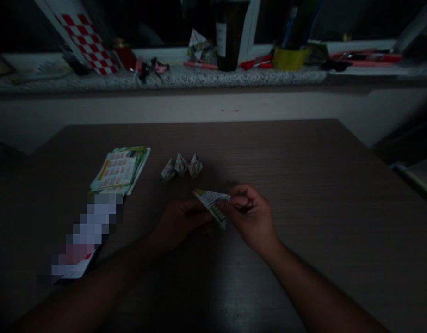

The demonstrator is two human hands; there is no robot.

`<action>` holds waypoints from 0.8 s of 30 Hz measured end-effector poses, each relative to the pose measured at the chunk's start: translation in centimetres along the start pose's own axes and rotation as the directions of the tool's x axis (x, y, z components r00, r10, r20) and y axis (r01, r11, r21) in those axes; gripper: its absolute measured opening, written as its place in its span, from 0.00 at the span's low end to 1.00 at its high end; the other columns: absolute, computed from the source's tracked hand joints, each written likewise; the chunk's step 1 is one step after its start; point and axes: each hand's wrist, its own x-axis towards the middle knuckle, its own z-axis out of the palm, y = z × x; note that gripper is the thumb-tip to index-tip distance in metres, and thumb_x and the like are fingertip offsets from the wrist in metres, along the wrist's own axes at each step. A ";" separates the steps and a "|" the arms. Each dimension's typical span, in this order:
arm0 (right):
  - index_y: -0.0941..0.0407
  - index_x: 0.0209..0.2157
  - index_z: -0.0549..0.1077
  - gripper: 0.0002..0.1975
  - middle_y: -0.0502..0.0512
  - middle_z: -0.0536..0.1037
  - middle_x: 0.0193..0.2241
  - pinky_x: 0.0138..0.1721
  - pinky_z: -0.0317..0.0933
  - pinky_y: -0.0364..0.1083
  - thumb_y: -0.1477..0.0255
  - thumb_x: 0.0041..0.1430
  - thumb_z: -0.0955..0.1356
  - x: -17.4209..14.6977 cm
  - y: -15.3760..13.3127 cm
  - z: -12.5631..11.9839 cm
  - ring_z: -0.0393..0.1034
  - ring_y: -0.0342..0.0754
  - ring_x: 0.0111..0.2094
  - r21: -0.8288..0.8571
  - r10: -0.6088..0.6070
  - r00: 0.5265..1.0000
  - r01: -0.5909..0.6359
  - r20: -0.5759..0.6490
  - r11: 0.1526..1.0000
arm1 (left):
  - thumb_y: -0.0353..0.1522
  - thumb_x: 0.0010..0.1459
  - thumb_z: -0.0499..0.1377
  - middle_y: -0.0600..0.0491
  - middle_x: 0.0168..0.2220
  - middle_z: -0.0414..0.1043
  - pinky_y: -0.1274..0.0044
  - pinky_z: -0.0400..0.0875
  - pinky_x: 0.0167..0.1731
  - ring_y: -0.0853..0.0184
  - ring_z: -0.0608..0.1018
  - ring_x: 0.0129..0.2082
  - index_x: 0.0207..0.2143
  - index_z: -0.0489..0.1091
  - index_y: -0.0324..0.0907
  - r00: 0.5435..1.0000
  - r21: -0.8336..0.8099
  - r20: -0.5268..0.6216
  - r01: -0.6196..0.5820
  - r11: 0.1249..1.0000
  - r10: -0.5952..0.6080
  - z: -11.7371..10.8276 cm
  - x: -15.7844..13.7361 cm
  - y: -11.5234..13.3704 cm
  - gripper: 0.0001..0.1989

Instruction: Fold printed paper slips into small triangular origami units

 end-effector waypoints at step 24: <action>0.50 0.47 0.68 0.21 0.49 0.79 0.33 0.30 0.68 0.39 0.76 0.51 0.73 -0.6 -0.1 -2.2 0.74 0.42 0.30 -0.286 -0.252 0.923 0.335 0.291 0.898 | 0.30 0.50 0.63 0.54 0.27 0.78 0.79 0.72 0.33 0.69 0.78 0.28 0.29 0.77 0.38 0.998 0.062 -0.019 -0.063 0.996 0.065 -0.4 -0.4 0.2 0.04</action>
